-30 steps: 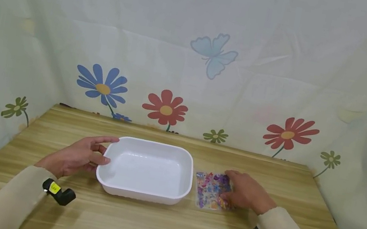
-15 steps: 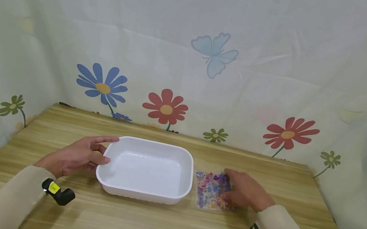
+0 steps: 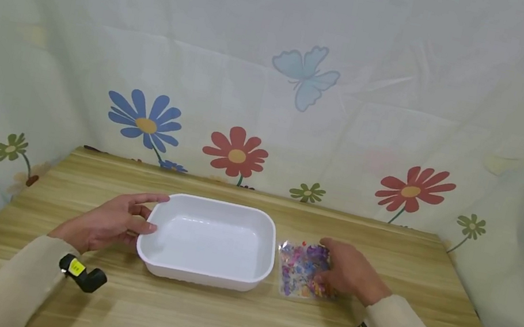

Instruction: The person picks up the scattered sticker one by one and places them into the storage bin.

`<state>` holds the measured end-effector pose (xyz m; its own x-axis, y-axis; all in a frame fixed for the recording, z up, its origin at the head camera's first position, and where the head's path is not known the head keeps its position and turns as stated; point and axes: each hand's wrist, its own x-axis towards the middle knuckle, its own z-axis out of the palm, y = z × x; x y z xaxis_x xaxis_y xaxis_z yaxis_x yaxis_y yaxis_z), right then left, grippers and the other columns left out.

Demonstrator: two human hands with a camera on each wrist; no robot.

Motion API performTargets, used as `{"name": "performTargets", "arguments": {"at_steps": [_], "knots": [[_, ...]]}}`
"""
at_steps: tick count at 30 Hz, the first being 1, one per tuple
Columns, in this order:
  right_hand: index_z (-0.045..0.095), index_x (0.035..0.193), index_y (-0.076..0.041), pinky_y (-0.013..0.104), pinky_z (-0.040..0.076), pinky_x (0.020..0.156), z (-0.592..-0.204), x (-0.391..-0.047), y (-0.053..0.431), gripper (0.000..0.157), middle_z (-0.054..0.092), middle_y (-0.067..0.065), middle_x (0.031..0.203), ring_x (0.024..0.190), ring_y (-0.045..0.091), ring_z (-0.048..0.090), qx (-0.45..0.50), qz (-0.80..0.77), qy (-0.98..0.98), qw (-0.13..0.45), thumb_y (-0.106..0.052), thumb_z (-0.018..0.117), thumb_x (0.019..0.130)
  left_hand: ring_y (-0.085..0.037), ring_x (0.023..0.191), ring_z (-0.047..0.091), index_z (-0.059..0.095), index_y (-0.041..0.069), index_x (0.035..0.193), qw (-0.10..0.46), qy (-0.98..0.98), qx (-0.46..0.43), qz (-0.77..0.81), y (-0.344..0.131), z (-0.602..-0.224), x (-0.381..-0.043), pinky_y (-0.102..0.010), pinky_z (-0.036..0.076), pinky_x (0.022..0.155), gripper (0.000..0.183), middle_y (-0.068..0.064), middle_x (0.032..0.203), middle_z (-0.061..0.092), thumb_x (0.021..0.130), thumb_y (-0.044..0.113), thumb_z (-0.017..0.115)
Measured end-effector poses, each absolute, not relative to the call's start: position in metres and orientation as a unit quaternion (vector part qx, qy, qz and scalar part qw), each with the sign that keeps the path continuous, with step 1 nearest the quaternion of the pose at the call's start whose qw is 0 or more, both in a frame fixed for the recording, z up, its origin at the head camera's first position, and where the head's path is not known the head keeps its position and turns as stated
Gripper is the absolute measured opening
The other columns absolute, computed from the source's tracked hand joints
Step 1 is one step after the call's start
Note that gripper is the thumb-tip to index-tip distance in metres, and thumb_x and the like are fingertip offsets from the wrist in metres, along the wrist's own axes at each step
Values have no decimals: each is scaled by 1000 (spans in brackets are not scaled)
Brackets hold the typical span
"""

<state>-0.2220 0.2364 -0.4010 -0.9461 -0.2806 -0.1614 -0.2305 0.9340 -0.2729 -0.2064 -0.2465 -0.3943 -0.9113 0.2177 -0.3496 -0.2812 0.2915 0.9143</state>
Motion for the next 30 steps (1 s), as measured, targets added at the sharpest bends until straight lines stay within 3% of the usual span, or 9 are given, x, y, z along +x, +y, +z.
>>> {"name": "performTargets", "arguments": {"at_steps": [9, 15, 18, 22, 26, 30], "knots": [[56, 144, -1, 58, 52, 107, -407, -226, 238, 69, 63, 20, 138, 127, 39, 62, -118, -225, 965, 69, -7, 86, 82, -29, 101, 63, 29, 17, 166, 215, 772, -18, 598, -247, -395, -207, -35, 62, 80, 84, -21, 132, 51, 95, 5, 73], [42, 154, -1, 52, 58, 97, -408, -226, 240, 80, 58, 26, 143, 110, 33, 67, -99, -286, 951, 66, 1, 77, 82, -30, 101, 64, 29, 17, 165, 216, 768, -11, 603, -248, -395, -207, -36, 62, 82, 85, -21, 130, 52, 94, 5, 73], [37, 155, 1, 50, 59, 95, -407, -225, 241, 78, 60, 27, 139, 110, 34, 68, -86, -316, 943, 60, 2, 72, 85, -30, 100, 64, 31, 18, 165, 214, 767, -15, 605, -248, -394, -207, -36, 62, 82, 84, -21, 129, 53, 94, 5, 74], [51, 143, 5, 45, 62, 88, -405, -224, 243, 54, 70, 23, 122, 107, 34, 70, -72, -339, 937, 51, 1, 66, 92, -29, 100, 64, 31, 18, 165, 215, 770, -16, 600, -248, -394, -207, -36, 62, 82, 84, -20, 129, 52, 93, 7, 75], [67, 119, 4, 36, 59, 73, -404, -225, 245, 23, 72, 16, 105, 88, 23, 67, -50, -350, 934, 50, -3, 61, 97, -29, 100, 64, 31, 18, 165, 216, 767, -15, 604, -248, -394, -207, -36, 62, 82, 85, -20, 129, 52, 93, 7, 76], [69, 107, 2, 33, 55, 66, -405, -228, 247, 17, 71, 14, 96, 77, 21, 63, -19, -386, 920, 66, -4, 56, 99, -28, 100, 64, 31, 17, 165, 218, 762, -14, 610, -248, -394, -207, -37, 63, 83, 85, -19, 128, 52, 93, 5, 76]]}}
